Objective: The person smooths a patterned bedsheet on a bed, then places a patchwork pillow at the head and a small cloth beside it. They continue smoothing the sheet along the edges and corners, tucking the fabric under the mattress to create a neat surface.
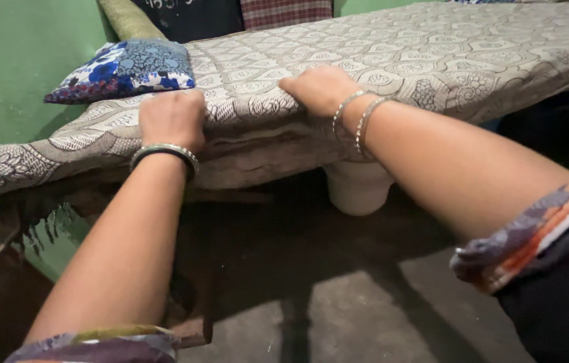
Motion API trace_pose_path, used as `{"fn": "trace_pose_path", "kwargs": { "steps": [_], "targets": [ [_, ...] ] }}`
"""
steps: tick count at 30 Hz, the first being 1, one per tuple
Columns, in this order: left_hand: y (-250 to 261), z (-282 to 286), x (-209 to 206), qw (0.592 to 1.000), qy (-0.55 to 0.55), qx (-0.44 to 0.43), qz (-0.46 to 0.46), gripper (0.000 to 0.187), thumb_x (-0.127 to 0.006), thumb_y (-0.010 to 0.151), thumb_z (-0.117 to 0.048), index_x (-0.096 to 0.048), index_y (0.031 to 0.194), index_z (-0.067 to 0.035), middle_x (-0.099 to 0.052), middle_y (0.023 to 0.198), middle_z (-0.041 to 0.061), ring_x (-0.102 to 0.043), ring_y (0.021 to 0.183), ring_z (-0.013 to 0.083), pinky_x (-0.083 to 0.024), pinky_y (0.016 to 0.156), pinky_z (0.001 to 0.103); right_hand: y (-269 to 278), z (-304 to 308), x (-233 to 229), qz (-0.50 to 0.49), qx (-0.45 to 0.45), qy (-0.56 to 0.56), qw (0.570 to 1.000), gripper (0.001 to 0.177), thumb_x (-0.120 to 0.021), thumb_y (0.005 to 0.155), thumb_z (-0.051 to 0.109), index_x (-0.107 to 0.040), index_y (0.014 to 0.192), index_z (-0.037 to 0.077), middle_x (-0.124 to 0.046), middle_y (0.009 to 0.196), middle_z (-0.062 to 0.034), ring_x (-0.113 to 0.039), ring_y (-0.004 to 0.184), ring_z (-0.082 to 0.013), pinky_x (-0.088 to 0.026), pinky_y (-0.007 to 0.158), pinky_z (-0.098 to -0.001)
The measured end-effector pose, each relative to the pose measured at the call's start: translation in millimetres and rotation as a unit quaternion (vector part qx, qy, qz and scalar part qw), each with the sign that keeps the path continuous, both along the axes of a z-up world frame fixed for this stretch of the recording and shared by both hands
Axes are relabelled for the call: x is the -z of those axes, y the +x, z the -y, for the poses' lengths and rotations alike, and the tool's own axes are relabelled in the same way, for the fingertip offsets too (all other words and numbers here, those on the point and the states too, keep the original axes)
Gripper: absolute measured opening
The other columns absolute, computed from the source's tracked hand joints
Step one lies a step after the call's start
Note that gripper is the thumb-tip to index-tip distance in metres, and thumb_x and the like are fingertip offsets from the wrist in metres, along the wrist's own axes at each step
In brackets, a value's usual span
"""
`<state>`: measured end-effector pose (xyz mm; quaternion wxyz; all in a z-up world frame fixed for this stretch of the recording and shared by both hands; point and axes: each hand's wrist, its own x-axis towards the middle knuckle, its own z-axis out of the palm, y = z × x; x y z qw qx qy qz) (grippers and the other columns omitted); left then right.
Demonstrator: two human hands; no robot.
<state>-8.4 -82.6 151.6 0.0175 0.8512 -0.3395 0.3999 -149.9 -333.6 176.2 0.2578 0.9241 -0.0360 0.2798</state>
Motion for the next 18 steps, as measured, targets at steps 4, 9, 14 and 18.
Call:
{"fn": "trace_pose_path", "kwargs": {
  "steps": [4, 9, 14, 18],
  "targets": [
    [20, -6, -5, 0.983, -0.067, 0.010, 0.169, 0.012, -0.069, 0.084, -0.012, -0.071, 0.096, -0.015, -0.074, 0.092, 0.012, -0.071, 0.090, 0.0301, -0.052, 0.074, 0.045, 15, 0, -6, 0.113, 0.014, -0.065, 0.991, 0.013, -0.062, 0.097, 0.010, -0.062, 0.109, 0.012, -0.073, 0.100, -0.0087, -0.070, 0.097, -0.0276, -0.053, 0.080, -0.0430],
    [34, -9, 13, 0.987, -0.093, 0.015, 0.134, 0.007, -0.068, 0.090, -0.010, -0.068, 0.095, -0.015, -0.074, 0.093, 0.010, -0.070, 0.091, 0.0301, -0.050, 0.079, 0.046, 22, -28, 12, 0.193, -0.008, -0.237, 0.952, 0.026, -0.065, 0.083, 0.017, -0.063, 0.109, 0.018, -0.068, 0.102, -0.0067, -0.063, 0.093, -0.0186, -0.051, 0.069, -0.0313],
    [31, -9, 10, 0.976, -0.130, 0.039, 0.170, 0.015, -0.070, 0.079, -0.010, -0.067, 0.093, -0.014, -0.071, 0.094, 0.009, -0.067, 0.092, 0.0292, -0.049, 0.078, 0.044, 14, -100, 54, 0.096, -0.233, -0.114, 0.961, 0.008, -0.060, 0.103, 0.018, -0.062, 0.103, 0.011, -0.064, 0.095, -0.0085, -0.065, 0.091, -0.0266, -0.055, 0.077, -0.0385],
    [18, -15, 4, 0.953, -0.152, 0.034, 0.259, 0.018, -0.070, 0.074, -0.011, -0.066, 0.091, -0.017, -0.065, 0.097, 0.007, -0.063, 0.095, 0.0276, -0.047, 0.077, 0.042, 34, -125, 67, 0.052, -0.179, 0.152, 0.971, 0.034, -0.050, 0.101, 0.036, -0.067, 0.096, 0.007, -0.071, 0.094, -0.0169, -0.067, 0.088, -0.0379, -0.054, 0.080, -0.0507]
  ]
}}
